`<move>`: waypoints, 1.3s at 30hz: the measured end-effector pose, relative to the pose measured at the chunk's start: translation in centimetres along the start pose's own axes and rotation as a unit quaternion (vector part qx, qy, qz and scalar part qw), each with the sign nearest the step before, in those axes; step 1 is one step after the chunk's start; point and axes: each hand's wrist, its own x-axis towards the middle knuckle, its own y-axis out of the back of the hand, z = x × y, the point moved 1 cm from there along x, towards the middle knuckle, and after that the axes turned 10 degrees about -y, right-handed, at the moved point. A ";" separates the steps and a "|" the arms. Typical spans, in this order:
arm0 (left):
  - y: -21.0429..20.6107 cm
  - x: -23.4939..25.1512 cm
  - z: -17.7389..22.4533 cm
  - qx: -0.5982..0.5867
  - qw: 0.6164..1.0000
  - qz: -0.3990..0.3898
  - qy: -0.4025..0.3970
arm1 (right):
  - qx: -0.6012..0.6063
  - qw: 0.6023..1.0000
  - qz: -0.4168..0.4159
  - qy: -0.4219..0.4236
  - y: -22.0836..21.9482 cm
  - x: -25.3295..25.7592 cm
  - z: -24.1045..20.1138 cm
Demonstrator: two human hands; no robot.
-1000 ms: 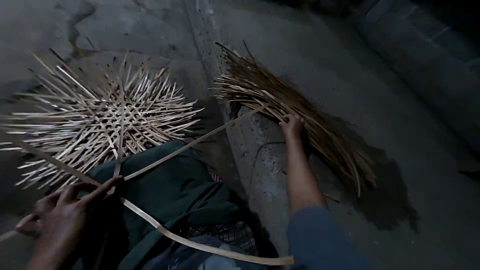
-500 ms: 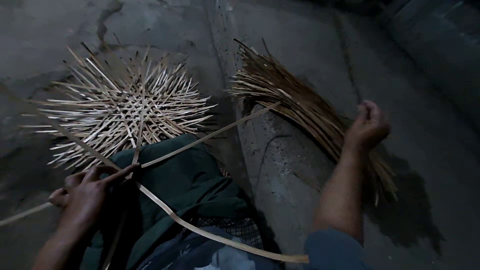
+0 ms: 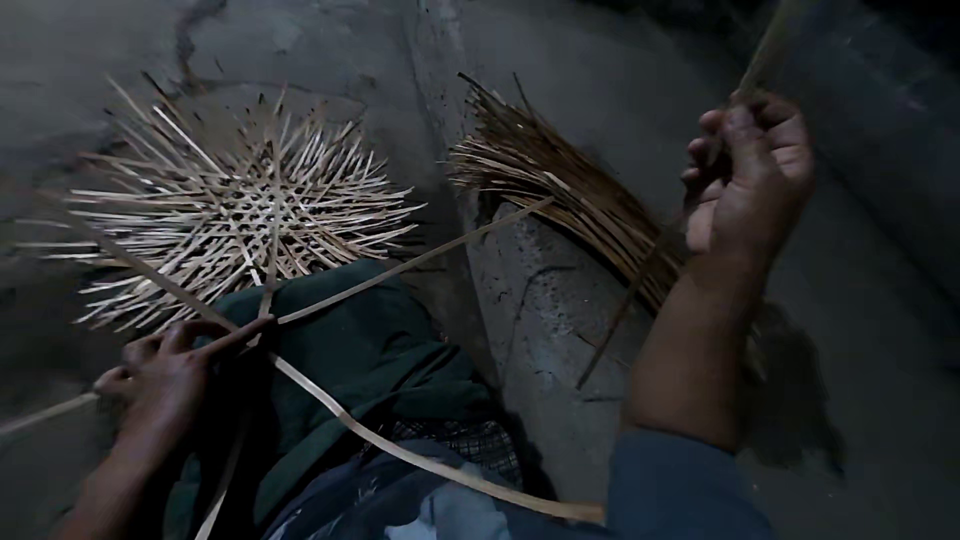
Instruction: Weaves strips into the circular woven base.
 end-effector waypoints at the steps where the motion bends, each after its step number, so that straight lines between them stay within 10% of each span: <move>1: 0.1 -0.1 0.0 0.000 1.000 -0.001 0.000 | -0.011 1.000 -0.008 -0.002 -0.7 -0.4 -0.1; 10: 1.1 0.0 0.8 0.012 0.998 -0.043 0.051 | -0.244 0.941 -0.233 -0.016 -0.9 -3.3 -1.2; 18: 1.0 0.5 -0.4 -0.008 0.998 -0.046 0.034 | -0.528 0.690 -0.451 -0.205 -0.9 -4.9 5.9; 24: 1.1 1.2 -0.8 -0.017 0.996 -0.074 0.047 | -0.460 0.722 -0.474 -0.204 -0.9 -6.5 13.0; 39: 1.0 1.8 -1.6 0.001 0.995 -0.095 0.025 | -0.463 0.720 -0.482 -0.189 -2.6 -6.1 11.5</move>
